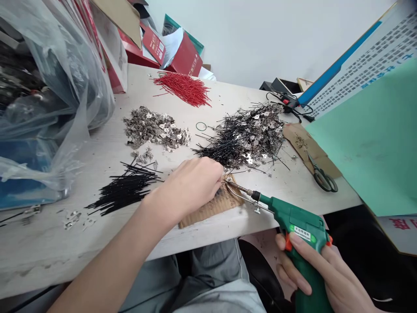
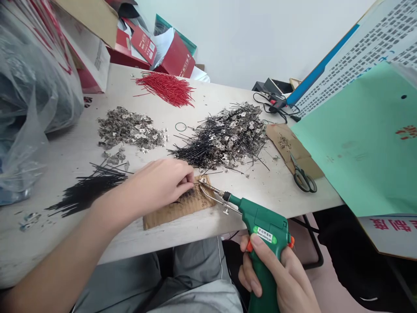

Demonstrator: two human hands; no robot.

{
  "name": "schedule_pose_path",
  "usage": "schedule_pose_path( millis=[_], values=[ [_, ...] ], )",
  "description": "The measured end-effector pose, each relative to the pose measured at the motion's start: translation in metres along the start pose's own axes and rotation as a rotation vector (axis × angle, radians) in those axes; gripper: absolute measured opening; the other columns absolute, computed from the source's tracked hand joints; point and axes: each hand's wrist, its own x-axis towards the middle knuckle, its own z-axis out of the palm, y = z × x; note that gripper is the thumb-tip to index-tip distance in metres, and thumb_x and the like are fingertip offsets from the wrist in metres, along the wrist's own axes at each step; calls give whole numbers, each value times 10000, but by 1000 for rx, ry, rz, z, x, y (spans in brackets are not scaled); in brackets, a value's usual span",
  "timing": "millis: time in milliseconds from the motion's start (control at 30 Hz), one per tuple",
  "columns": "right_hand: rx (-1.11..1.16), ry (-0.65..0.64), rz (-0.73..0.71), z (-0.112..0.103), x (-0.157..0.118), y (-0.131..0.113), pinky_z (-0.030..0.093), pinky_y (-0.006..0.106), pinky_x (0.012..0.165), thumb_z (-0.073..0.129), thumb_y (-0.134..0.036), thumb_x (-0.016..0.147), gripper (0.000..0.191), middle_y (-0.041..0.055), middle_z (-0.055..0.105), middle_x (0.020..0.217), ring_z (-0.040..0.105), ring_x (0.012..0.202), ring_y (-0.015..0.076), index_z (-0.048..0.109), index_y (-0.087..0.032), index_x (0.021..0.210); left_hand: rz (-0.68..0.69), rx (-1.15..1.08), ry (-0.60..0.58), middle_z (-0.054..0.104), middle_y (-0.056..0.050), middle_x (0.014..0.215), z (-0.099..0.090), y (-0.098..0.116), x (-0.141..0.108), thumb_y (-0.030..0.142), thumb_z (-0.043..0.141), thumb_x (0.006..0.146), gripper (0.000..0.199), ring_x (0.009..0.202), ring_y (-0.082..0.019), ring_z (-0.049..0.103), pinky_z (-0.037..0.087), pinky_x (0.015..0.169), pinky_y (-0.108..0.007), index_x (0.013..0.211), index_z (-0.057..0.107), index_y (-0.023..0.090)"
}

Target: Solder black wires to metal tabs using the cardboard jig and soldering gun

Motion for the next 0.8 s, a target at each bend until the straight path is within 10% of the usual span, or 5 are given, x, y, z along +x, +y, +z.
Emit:
schedule_pose_path(
  millis=[800],
  values=[
    [23, -16, 53, 5, -9, 1, 455, 320, 528, 834, -500, 814, 354, -18, 432, 509, 457, 501, 161, 629, -227, 721, 31, 57, 40, 697, -50, 792, 0, 0, -3, 164, 599, 953, 173, 706, -180, 642, 333, 571, -287, 805, 687, 184]
  ],
)
